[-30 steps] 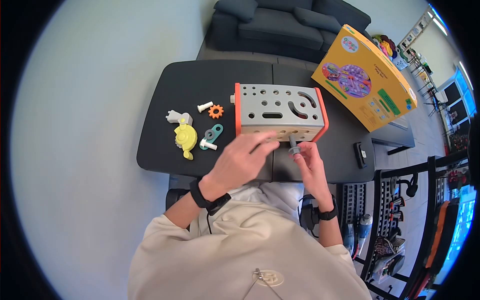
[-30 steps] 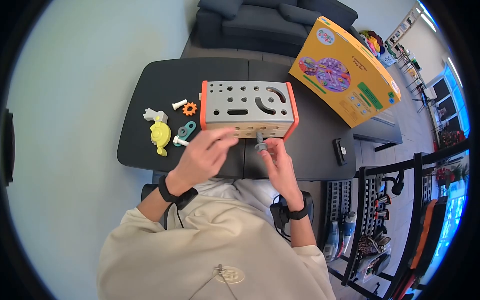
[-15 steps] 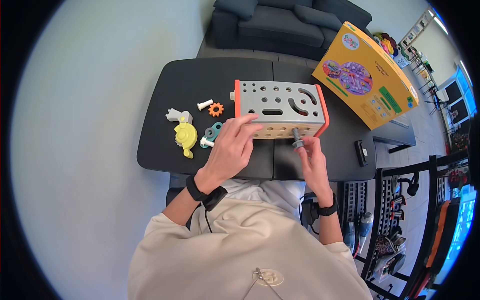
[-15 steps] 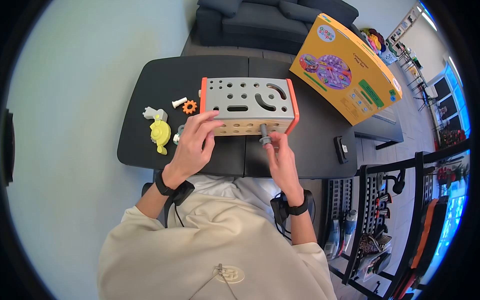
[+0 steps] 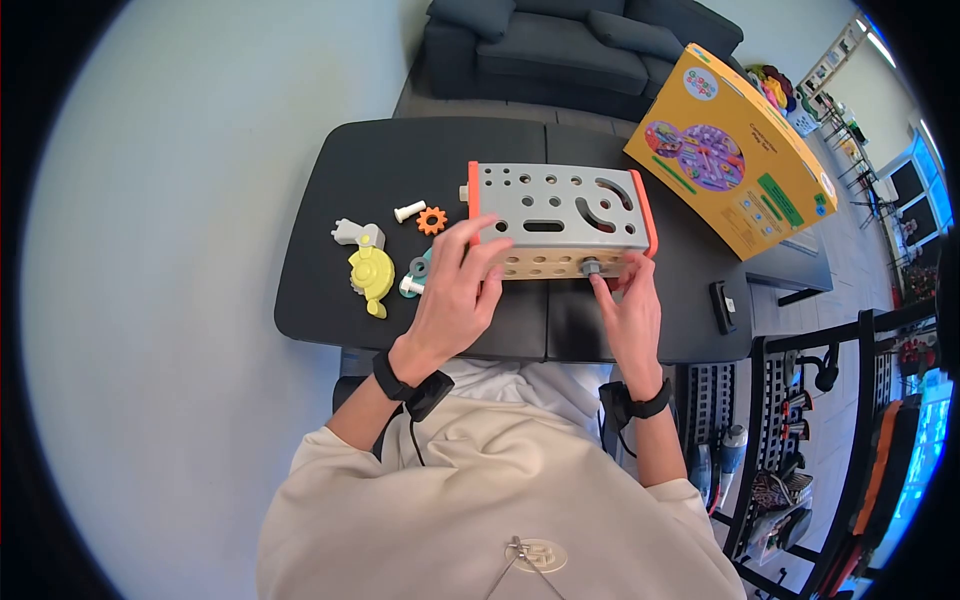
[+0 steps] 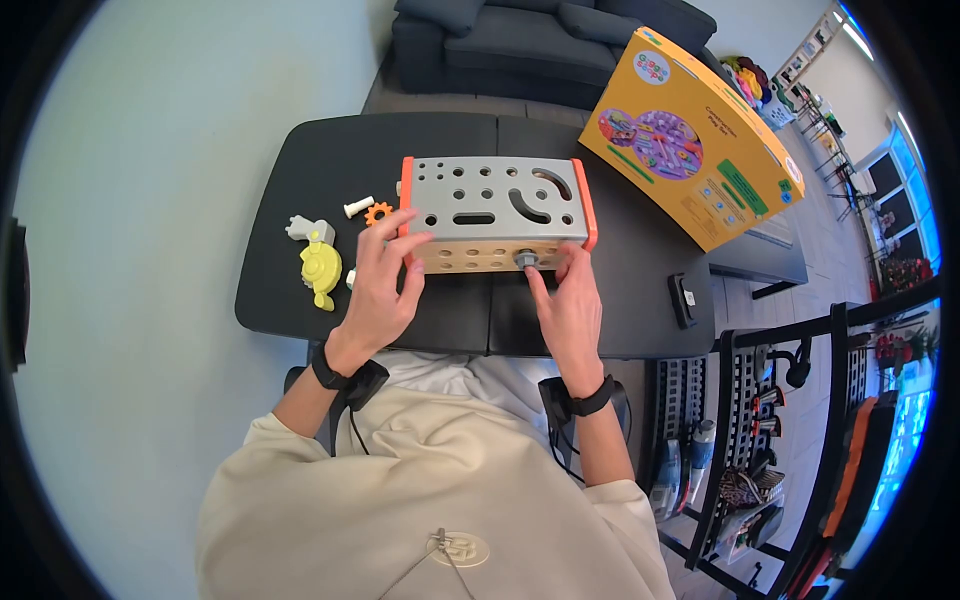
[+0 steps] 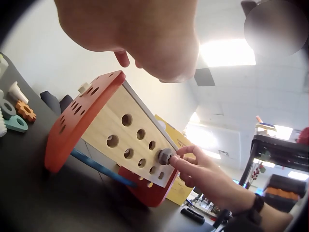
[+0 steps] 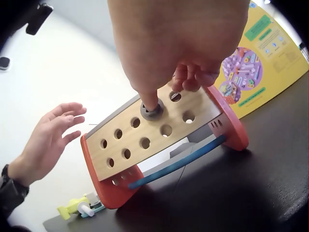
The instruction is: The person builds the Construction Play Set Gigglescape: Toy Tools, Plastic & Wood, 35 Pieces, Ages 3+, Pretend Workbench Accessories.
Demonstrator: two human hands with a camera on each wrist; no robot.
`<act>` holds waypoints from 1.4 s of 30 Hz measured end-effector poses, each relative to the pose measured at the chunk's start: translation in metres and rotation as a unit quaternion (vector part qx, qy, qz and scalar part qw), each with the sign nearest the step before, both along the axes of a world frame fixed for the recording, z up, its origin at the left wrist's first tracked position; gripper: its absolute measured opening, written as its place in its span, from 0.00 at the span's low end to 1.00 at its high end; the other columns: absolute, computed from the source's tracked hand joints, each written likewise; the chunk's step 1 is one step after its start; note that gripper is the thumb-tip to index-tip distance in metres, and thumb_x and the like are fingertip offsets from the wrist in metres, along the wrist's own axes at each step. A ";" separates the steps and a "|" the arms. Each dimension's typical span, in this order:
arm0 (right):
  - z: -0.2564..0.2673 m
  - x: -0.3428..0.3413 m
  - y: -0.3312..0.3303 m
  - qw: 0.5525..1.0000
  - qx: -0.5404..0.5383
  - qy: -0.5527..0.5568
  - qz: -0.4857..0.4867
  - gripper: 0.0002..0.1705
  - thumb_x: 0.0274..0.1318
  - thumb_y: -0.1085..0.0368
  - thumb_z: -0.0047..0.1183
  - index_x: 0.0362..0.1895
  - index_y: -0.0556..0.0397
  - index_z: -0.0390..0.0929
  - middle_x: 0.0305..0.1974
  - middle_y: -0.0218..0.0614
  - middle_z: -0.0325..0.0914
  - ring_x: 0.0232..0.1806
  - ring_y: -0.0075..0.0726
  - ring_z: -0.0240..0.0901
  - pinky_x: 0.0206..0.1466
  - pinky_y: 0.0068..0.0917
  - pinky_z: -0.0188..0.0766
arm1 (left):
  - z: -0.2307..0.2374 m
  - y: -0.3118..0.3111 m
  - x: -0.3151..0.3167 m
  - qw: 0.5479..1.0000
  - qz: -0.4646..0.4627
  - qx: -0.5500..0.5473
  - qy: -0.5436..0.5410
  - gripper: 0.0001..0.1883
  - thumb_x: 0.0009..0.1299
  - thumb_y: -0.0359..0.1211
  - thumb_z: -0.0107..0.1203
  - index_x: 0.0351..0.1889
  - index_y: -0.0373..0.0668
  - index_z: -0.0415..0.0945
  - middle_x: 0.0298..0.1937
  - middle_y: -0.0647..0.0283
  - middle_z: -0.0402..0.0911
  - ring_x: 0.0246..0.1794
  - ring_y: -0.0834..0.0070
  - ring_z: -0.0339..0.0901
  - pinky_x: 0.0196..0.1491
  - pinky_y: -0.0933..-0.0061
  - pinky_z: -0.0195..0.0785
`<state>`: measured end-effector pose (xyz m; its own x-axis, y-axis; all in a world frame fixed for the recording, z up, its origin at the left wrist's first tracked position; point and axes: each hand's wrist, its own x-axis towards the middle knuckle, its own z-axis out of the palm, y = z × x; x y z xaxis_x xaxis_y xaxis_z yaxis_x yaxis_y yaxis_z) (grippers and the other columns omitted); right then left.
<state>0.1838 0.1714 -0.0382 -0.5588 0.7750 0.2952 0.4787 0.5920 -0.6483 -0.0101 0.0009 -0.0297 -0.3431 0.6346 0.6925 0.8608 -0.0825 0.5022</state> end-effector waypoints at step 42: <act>0.018 0.032 0.073 0.980 -0.069 -0.001 0.184 0.36 0.76 0.61 0.51 0.82 0.50 0.55 0.87 0.48 0.44 0.90 0.64 0.25 0.88 0.52 0.37 | 0.012 0.005 0.039 0.999 0.047 -0.019 -0.001 0.43 0.60 0.26 0.73 0.76 0.47 0.69 0.77 0.47 0.68 0.80 0.43 0.64 0.80 0.32 0.51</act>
